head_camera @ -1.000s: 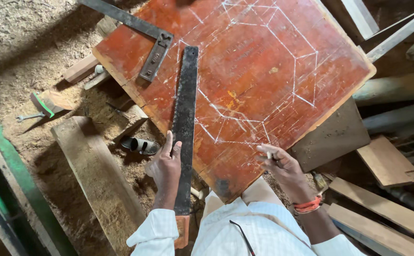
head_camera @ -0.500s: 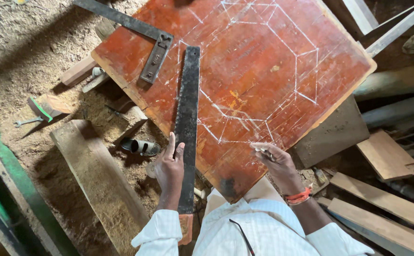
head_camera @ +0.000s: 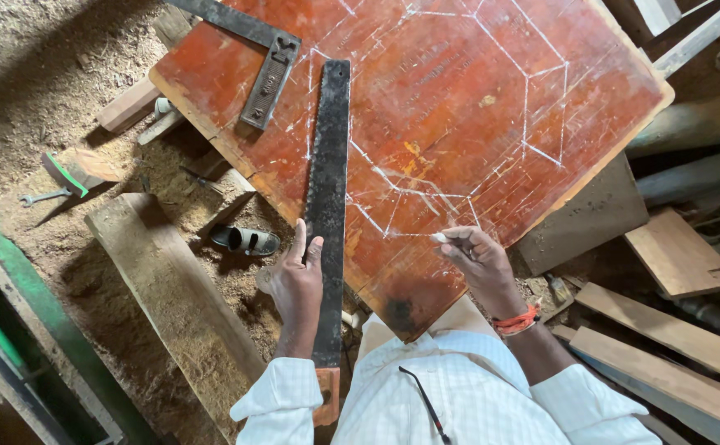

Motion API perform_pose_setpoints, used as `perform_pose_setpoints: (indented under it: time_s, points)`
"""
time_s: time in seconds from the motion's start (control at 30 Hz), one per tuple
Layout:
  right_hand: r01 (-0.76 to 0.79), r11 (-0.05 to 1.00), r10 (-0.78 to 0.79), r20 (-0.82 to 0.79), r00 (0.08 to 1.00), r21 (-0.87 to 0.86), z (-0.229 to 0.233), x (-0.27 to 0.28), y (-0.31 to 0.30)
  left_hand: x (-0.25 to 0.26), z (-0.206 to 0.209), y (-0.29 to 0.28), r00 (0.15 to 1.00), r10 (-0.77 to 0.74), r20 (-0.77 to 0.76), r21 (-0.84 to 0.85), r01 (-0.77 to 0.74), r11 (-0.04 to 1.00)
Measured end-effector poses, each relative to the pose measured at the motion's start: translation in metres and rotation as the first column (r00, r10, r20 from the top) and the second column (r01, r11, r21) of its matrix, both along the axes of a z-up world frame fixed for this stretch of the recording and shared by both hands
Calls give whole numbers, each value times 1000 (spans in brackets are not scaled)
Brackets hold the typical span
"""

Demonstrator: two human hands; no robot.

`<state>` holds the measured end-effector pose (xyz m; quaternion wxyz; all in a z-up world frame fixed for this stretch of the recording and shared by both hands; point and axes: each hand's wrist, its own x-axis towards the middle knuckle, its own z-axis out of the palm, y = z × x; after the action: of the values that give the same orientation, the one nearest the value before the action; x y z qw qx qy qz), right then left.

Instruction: The person uses a hand saw as a straightedge and a piece of chalk to draw straight lines on a large reddish-brown wooden board. They repeatedly reposition the saw and draw lines to form a geometric pattern on the board's surface.

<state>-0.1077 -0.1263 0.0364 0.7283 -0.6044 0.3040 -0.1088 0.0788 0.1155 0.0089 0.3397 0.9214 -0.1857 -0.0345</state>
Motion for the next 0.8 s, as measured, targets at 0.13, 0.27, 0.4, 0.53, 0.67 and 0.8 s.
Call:
perform_pose_setpoints:
  time_s: [0.13,0.27,0.4,0.53,0.67,0.8]
  points:
    - [-55,991,49,-54,997,-119,11,10,-1,-2,3,-2,1000,12,-16,0,-12,1000]
    - [-77,941,63,-51,997,-329,19,34,-4,-1,7,-2,994,36,-99,-21,-38,999]
    - [-108,786,66,-91,994,-608,12,86,-31,-1,10,-3,997,40,-62,11,-40,999]
    - [-8,525,-45,-37,998,-851,-10,177,-62,-2,15,-3,998,56,-5,40,-56,998]
    - [70,483,-76,38,996,-873,-26,261,-85,0,19,-4,990,77,-117,98,-66,993]
    - [78,533,-60,55,997,-843,-33,292,-87,3,21,-6,969,112,-218,168,-76,983]
